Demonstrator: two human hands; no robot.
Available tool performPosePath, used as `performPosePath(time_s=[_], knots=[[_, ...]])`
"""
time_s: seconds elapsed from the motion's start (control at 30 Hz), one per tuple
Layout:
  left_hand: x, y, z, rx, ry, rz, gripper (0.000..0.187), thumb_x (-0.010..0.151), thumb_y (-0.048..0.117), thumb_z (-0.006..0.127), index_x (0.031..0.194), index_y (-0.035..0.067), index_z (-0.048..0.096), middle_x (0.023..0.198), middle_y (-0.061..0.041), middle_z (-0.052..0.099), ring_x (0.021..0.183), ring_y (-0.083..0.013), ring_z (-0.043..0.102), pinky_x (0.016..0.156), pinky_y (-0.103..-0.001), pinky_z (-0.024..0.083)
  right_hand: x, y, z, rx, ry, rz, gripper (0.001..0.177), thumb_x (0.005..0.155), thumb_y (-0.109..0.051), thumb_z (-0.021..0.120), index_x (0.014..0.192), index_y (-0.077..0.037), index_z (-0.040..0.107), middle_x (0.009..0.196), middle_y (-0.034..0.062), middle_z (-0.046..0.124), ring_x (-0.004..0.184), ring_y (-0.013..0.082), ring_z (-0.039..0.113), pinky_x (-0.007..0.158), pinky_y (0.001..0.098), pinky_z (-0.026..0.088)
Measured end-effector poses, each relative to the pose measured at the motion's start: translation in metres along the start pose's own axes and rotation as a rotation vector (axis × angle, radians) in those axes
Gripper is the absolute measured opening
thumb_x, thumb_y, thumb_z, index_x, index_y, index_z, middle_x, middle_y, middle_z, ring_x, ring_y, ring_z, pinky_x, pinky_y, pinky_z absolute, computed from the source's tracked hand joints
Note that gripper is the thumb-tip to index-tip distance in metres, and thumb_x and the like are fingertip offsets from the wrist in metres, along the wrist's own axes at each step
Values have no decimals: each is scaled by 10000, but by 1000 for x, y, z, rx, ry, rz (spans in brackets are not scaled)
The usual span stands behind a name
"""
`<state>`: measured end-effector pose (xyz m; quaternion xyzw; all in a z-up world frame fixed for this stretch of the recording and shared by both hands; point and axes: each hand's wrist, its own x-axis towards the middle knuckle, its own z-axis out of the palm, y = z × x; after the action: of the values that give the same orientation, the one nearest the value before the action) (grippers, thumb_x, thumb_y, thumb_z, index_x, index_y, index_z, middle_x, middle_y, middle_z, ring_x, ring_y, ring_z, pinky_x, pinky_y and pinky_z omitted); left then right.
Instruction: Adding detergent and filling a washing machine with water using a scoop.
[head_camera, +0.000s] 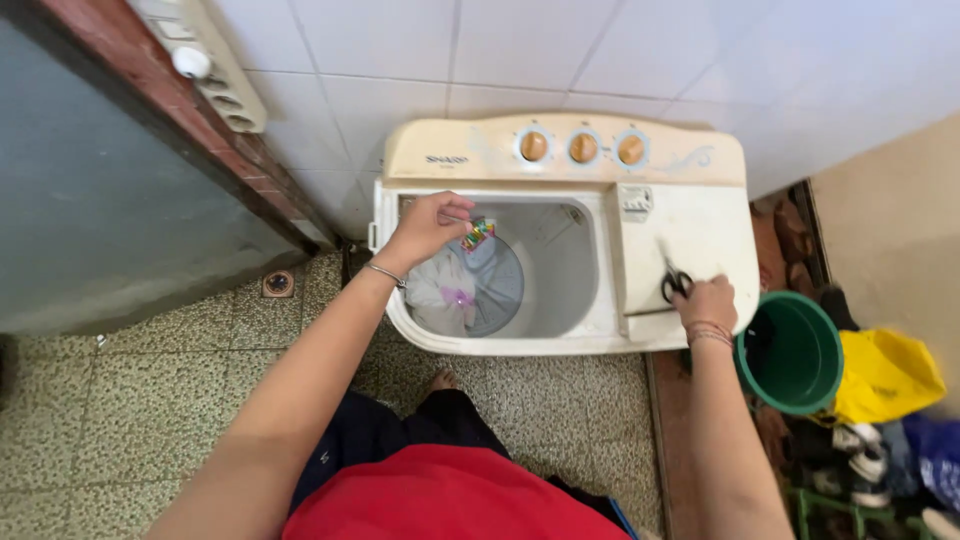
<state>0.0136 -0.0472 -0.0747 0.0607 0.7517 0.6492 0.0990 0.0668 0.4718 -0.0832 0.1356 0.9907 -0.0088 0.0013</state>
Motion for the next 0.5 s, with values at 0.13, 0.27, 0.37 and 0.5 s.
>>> performPosePath(time_s=[0.13,0.27,0.37,0.5], knots=[[-13,12,-40,-45,45,0,367,829,55,790,1183,43,694,1062,-85,750,944,-153,734,819,-299,614,13,7,27,-182,-162,84,527,824,-578,760,987,-80,811,1083,207,723,1017,377,695,839,482,582],[-33,20,-107,-26,145,15,350,841,70,781,1183,49,711,1057,-86,770,919,-152,738,825,-299,608,21,-1,41,-42,-127,336,566,759,-561,800,926,-20,820,967,228,770,895,400,742,790,497,593],[-59,36,-171,29,242,-3,376,838,90,774,1207,56,707,1098,-71,774,935,-149,740,846,-302,601,21,-49,48,44,-103,239,578,846,-586,777,944,-19,833,897,236,773,865,404,746,833,479,581],[-104,33,-265,-24,304,33,343,876,69,755,1210,23,691,1126,-103,757,1014,-163,711,899,-308,573,-21,-217,40,284,12,-34,520,810,-530,805,998,-46,825,917,202,768,865,387,731,862,475,565]])
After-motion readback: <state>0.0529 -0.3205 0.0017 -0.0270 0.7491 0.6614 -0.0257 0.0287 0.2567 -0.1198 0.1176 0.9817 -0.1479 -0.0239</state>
